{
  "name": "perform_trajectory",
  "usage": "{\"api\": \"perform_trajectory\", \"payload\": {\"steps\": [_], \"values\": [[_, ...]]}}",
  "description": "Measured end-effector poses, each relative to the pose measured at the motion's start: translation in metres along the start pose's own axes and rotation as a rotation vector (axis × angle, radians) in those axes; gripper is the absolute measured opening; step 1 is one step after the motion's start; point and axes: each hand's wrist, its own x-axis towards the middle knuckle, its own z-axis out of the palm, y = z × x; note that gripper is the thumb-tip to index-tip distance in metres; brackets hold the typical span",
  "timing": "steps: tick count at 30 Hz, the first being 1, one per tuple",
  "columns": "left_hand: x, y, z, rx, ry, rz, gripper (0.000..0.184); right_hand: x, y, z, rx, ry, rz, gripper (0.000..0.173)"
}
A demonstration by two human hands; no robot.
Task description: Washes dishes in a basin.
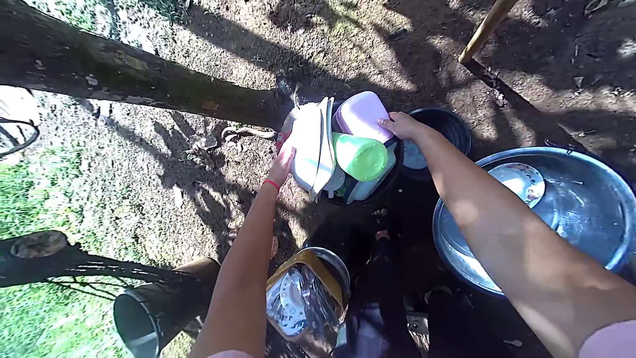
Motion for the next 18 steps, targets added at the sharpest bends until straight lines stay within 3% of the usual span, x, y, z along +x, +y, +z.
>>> {"api": "perform_trajectory", "payload": {"steps": [2,5,9,11,15,18], "values": [[0.002,-0.001,-0.001,0.035,-0.013,-0.087,0.056,-0.003,-0.004,0.005,0.007,0.055,0.047,0.060],[0.000,0.003,0.005,-0.069,0.053,-0.059,0.056,-0.010,-0.007,0.003,0.062,0.108,0.058,0.070],[-0.009,-0.012,0.018,-0.279,0.145,-0.002,0.074,-0.025,0.006,0.006,0.067,0.070,-0.029,0.055],[-0.021,-0.008,0.021,-0.279,0.239,0.052,0.073,-0.032,0.010,0.007,0.096,0.084,-0.034,0.058],[-0.054,0.010,0.025,-0.177,0.690,0.328,0.065,-0.045,0.025,0.011,0.216,0.200,-0.050,0.068],[-0.093,0.061,0.065,-0.024,0.941,0.763,0.080,-0.077,0.061,0.011,0.353,0.307,-0.068,0.057]]}}
